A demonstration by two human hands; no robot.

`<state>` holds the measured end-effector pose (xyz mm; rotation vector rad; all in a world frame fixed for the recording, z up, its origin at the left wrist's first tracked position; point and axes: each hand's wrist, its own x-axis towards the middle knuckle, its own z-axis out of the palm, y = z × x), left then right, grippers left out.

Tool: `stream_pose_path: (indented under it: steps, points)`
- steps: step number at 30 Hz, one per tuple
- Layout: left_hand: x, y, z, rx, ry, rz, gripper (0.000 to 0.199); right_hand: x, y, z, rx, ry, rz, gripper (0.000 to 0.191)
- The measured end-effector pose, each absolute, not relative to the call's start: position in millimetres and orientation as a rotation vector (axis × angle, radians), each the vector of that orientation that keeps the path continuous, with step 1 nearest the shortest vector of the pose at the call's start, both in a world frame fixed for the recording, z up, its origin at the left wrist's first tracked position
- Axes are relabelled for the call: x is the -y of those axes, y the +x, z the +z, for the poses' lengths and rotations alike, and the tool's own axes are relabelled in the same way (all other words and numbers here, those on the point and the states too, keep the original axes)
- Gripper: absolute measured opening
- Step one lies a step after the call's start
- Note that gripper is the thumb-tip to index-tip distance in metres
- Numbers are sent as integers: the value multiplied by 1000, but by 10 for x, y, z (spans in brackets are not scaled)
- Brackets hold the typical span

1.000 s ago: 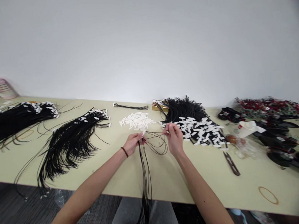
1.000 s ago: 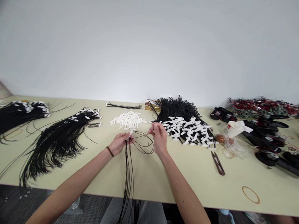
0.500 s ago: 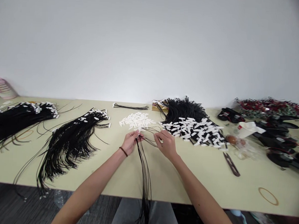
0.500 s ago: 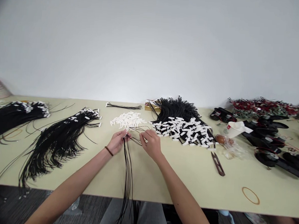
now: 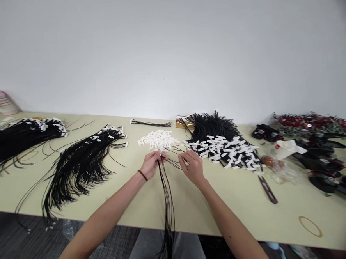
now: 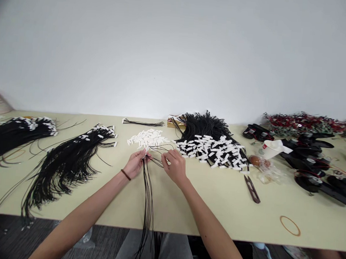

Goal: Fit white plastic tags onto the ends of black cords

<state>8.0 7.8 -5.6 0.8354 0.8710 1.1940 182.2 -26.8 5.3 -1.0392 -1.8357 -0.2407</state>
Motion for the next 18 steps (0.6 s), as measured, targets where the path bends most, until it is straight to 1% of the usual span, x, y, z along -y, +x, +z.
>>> stream_pose_path:
  steps: [18]
  points:
    - [-73, 74, -56, -847, 852, 1199, 35, 269, 1824, 53, 1859, -1015, -246, 15]
